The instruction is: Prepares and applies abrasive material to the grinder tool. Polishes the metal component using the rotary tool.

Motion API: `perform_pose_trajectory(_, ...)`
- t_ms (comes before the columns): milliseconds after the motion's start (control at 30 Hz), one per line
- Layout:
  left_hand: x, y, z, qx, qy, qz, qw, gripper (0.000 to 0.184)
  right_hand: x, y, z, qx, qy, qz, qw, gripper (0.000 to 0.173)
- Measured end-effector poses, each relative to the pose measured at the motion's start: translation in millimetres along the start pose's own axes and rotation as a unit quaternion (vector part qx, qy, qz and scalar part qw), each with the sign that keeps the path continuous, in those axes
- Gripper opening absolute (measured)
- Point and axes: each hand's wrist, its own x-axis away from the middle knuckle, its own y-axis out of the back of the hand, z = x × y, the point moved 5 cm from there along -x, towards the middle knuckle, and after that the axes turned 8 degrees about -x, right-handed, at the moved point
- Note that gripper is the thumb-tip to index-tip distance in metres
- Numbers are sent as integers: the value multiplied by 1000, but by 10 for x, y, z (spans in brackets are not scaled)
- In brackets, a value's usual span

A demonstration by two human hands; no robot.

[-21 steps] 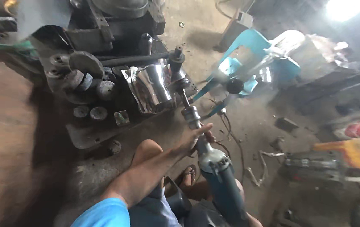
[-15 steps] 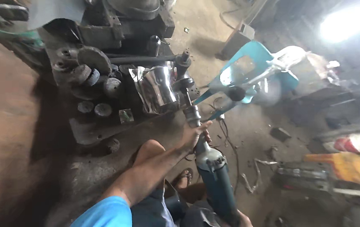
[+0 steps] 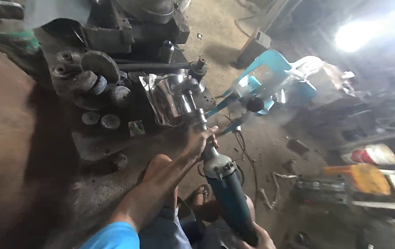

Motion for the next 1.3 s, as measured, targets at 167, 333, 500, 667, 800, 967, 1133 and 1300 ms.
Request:
perform_pose_trajectory(167,-48,191,-143,-35,-12,-40,999,24,-36,-54,-202,43,43,-13,998,45)
perform_pose_trajectory(333,-88,321,-81,-51,1,-112,992,19,-159,-64,-290,56,49,-34,997,46)
perform_pose_trajectory(500,-128,374,-40,-63,1,-145,987,8,-242,-13,-298,64,47,-26,996,46)
perform_pose_trajectory(667,-155,424,5,-77,11,-166,983,9,-302,-5,-339,65,49,-14,997,46)
perform_pose_trajectory(800,-197,431,31,-78,16,-171,982,11,-340,8,-400,63,43,-6,997,44)
perform_pose_trajectory(967,-247,360,47,-82,21,-173,981,10,-373,27,-418,46,28,-7,999,44)
perform_pose_trajectory(1133,-342,214,90,-111,44,-175,977,16,-388,25,-455,-8,20,-9,1000,38)
perform_pose_trajectory(1300,-448,135,137,-131,60,-189,971,22,-468,30,-539,-23,13,-11,1000,31)
